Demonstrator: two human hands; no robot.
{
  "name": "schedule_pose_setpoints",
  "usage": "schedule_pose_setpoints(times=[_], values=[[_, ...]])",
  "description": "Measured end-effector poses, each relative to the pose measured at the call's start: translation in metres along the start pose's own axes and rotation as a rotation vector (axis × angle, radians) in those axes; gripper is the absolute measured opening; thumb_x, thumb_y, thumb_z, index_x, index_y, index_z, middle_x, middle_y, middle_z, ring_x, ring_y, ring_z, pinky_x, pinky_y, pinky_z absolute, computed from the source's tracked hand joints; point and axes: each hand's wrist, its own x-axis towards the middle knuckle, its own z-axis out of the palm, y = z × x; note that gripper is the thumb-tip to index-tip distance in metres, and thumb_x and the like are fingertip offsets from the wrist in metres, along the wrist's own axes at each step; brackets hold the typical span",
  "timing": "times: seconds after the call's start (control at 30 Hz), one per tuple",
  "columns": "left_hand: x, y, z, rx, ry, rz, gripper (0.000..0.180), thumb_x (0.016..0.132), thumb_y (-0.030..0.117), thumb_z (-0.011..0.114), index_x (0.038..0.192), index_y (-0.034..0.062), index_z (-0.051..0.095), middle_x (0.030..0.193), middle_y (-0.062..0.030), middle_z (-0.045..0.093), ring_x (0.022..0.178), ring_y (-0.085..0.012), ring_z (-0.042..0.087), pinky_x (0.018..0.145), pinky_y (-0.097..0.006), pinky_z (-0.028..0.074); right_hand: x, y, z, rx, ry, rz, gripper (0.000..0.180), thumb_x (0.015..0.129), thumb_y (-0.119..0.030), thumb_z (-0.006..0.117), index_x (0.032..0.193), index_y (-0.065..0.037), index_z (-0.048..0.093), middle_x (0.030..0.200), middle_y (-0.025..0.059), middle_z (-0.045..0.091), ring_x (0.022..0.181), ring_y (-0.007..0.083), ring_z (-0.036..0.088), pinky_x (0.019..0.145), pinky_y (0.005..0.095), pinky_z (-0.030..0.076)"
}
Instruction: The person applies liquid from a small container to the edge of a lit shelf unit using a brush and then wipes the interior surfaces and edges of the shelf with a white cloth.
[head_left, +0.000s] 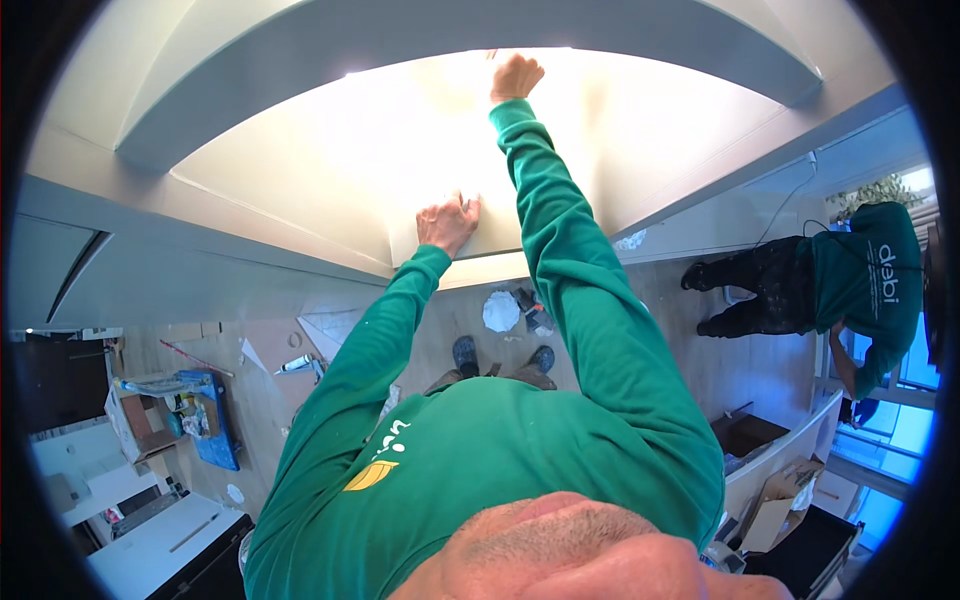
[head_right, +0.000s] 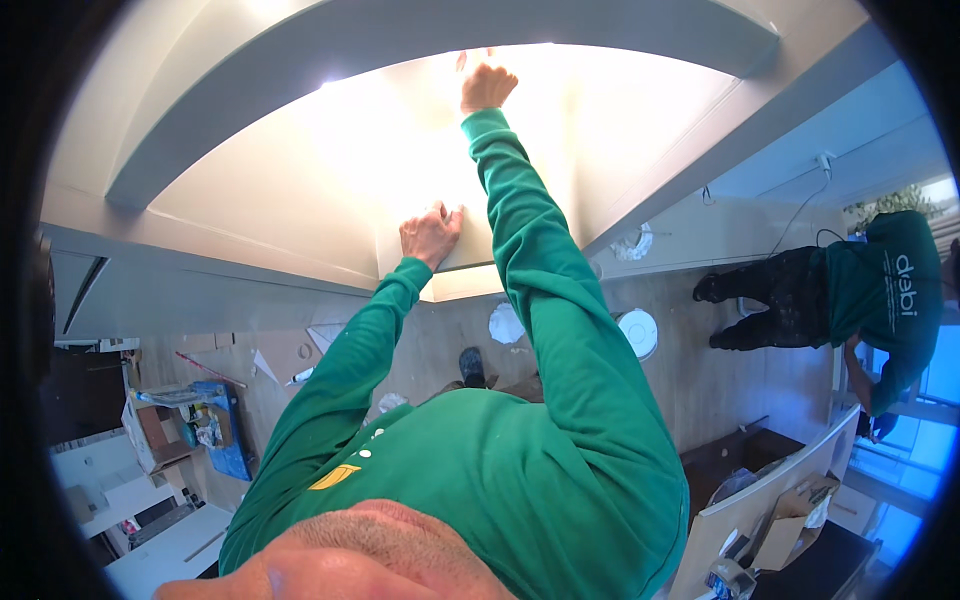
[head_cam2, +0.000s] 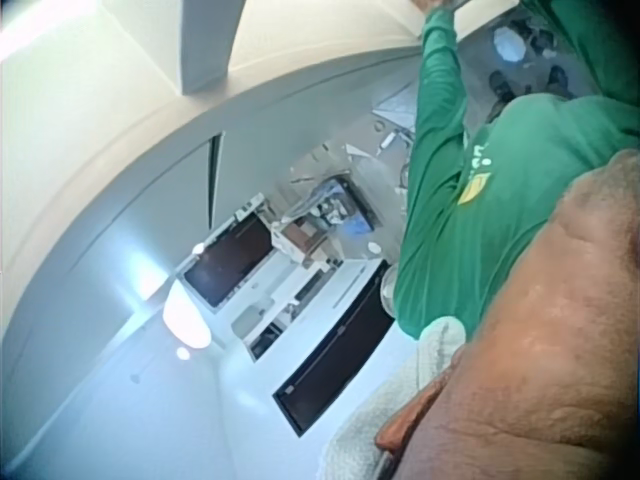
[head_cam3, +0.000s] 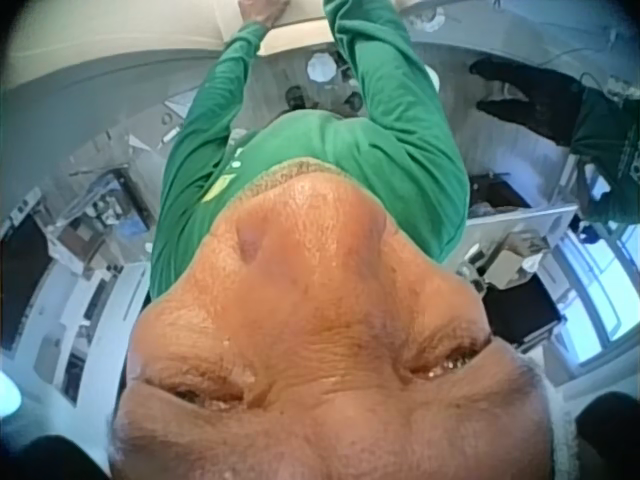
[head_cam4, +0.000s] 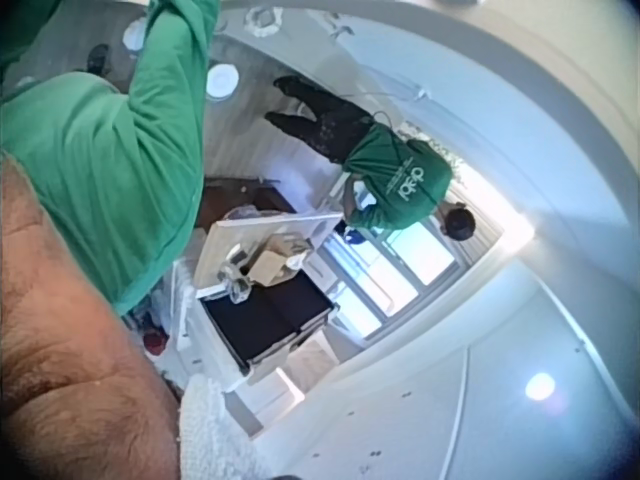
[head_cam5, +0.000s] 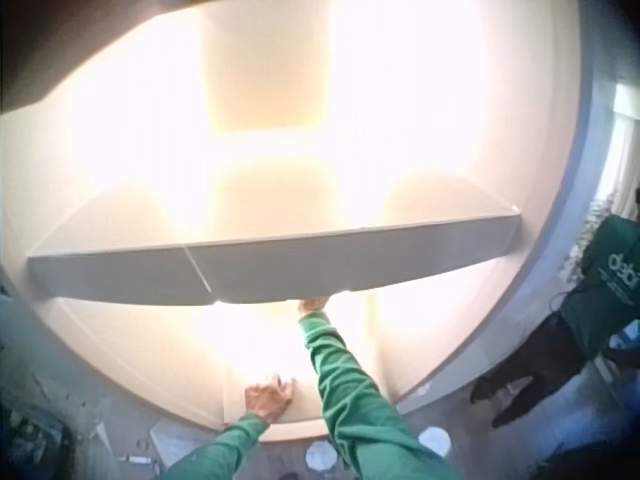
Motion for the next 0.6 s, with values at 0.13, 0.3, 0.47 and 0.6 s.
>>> schedule_pose_setpoints(times=[0.13, 0.3, 0.47, 0.6], values=[[0.002, 0.004, -0.003, 0.014, -0.025, -0.017, 0.039, 0.089, 0.045, 0.058, 0.080, 0.0069, 0.060, 0.067, -0.0151, 0.067, 0.069, -0.0372, 0.067, 0.070, -0.047, 0.051, -0.045, 0.012, -0.003, 0.054, -0.012, 0.021, 0.011, 0.082, -0.020, 0.066, 0.087, -0.010, 0.067, 0.089, 0.0155, 0.069, 0.062, 0.0333, 0.064, 0.055, 0.0427, 0.050], [0.001, -0.001, -0.004, 0.023, -0.028, -0.016, 0.038, 0.089, 0.044, 0.057, 0.083, 0.0068, 0.061, 0.067, -0.0153, 0.067, 0.070, -0.0368, 0.067, 0.069, -0.047, 0.051, -0.017, -0.001, -0.009, 0.125, 0.115, 0.050, 0.013, 0.083, -0.022, 0.066, 0.086, -0.009, 0.067, 0.083, 0.0143, 0.069, 0.058, 0.0328, 0.063, 0.050, 0.0424, 0.047], [0.001, 0.005, -0.004, 0.001, -0.047, -0.020, 0.039, 0.089, 0.045, 0.056, 0.083, 0.0067, 0.061, 0.067, -0.0155, 0.067, 0.070, -0.0368, 0.067, 0.070, -0.046, 0.051, -0.036, 0.008, 0.020, -0.028, 0.231, -0.075, 0.014, 0.080, -0.022, 0.066, 0.075, -0.009, 0.068, 0.058, 0.0138, 0.062, 0.049, 0.0298, 0.061, 0.045, 0.0402, 0.043], [0.000, -0.001, -0.001, 0.006, -0.045, -0.033, 0.040, 0.089, 0.046, 0.056, 0.081, 0.0069, 0.061, 0.067, -0.0153, 0.067, 0.069, -0.0367, 0.067, 0.071, -0.046, 0.050, -0.021, 0.006, 0.026, -0.033, 0.136, -0.029, 0.016, 0.069, -0.010, 0.061, 0.054, -0.008, 0.059, 0.051, 0.0154, 0.055, 0.045, 0.0325, 0.054, 0.045, 0.0431, 0.037]])
